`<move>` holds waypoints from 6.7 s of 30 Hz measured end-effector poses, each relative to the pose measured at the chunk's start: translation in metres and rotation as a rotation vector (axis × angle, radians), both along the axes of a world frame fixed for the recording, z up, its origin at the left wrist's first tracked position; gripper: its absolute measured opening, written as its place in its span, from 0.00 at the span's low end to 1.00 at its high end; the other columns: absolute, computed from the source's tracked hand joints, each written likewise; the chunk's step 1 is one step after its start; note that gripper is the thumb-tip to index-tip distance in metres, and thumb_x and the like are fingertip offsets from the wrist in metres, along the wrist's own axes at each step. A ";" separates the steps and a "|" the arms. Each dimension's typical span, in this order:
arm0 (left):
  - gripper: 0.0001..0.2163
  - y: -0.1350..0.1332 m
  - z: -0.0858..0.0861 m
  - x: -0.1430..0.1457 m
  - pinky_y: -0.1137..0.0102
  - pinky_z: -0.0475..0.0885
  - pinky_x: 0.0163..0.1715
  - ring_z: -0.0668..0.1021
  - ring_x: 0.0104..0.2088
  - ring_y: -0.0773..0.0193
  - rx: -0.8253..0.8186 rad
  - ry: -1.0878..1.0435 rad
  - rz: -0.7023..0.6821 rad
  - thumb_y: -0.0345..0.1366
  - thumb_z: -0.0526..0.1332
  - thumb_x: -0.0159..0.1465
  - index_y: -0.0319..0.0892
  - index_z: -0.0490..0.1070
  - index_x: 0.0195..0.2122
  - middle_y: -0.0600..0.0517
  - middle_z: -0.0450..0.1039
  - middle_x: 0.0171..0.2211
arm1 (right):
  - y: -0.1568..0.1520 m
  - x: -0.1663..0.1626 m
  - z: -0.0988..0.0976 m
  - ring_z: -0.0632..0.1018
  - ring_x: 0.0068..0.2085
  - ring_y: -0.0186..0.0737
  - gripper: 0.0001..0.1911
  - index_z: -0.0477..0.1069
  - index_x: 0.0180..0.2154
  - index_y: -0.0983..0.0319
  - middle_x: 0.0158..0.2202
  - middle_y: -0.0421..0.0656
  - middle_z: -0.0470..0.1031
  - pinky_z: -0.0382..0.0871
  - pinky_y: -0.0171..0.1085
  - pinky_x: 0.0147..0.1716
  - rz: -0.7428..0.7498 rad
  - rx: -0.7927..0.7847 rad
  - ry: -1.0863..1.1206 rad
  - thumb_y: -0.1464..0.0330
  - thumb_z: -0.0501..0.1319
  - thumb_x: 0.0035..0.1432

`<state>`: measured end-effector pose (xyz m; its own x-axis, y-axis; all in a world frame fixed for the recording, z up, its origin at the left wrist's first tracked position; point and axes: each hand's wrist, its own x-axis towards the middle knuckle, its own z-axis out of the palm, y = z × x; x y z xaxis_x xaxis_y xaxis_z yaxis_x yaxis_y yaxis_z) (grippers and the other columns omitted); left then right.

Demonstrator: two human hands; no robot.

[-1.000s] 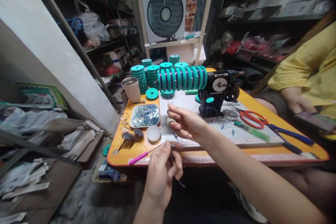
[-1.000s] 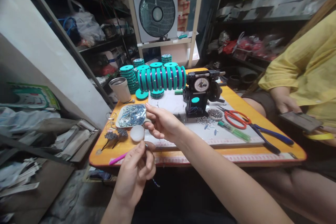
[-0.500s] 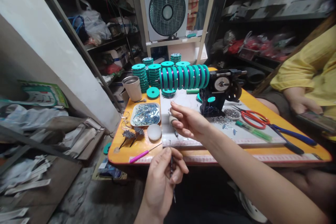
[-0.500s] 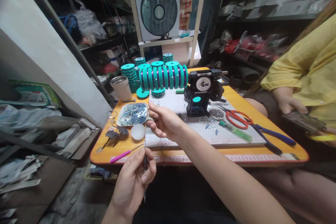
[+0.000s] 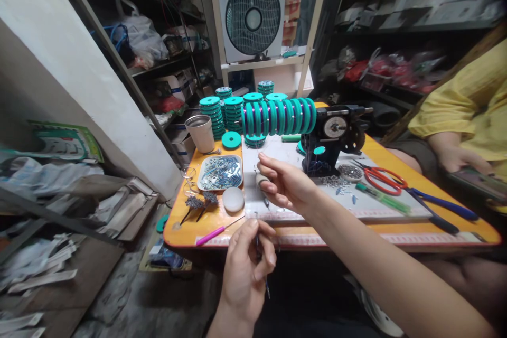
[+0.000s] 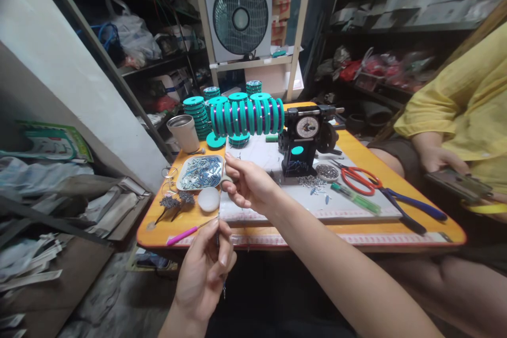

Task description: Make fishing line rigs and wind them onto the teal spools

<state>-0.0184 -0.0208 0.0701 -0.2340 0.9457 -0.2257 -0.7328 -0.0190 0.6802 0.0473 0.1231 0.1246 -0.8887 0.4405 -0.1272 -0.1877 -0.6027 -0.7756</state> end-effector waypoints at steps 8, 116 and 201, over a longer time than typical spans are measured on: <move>0.13 0.004 0.004 0.000 0.78 0.43 0.14 0.50 0.11 0.79 0.029 0.050 0.011 0.40 0.57 0.65 0.35 0.74 0.33 0.61 0.54 0.09 | -0.001 0.003 0.005 0.58 0.09 0.25 0.24 0.52 0.21 0.61 0.14 0.35 0.63 0.47 0.23 0.04 0.009 0.013 -0.005 0.56 0.56 0.62; 0.10 0.040 0.019 -0.016 0.75 0.69 0.20 0.72 0.16 0.70 0.124 0.253 0.062 0.39 0.61 0.57 0.37 0.70 0.25 0.56 0.68 0.16 | 0.002 -0.006 0.003 0.63 0.09 0.27 0.24 0.50 0.22 0.62 0.15 0.36 0.65 0.50 0.25 0.05 0.051 -0.055 0.009 0.57 0.46 0.68; 0.11 0.019 0.011 0.002 0.83 0.47 0.11 0.56 0.07 0.84 0.132 -0.092 0.079 0.35 0.61 0.61 0.40 0.57 0.30 0.58 0.72 0.20 | 0.002 -0.009 0.004 0.60 0.08 0.27 0.24 0.47 0.20 0.61 0.13 0.36 0.61 0.47 0.25 0.04 -0.081 -0.106 -0.001 0.61 0.45 0.69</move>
<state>-0.0163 -0.0014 0.0809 -0.2929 0.9481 -0.1241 -0.7844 -0.1640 0.5982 0.0387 0.1247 0.1283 -0.8506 0.4947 -0.1780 -0.2381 -0.6643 -0.7085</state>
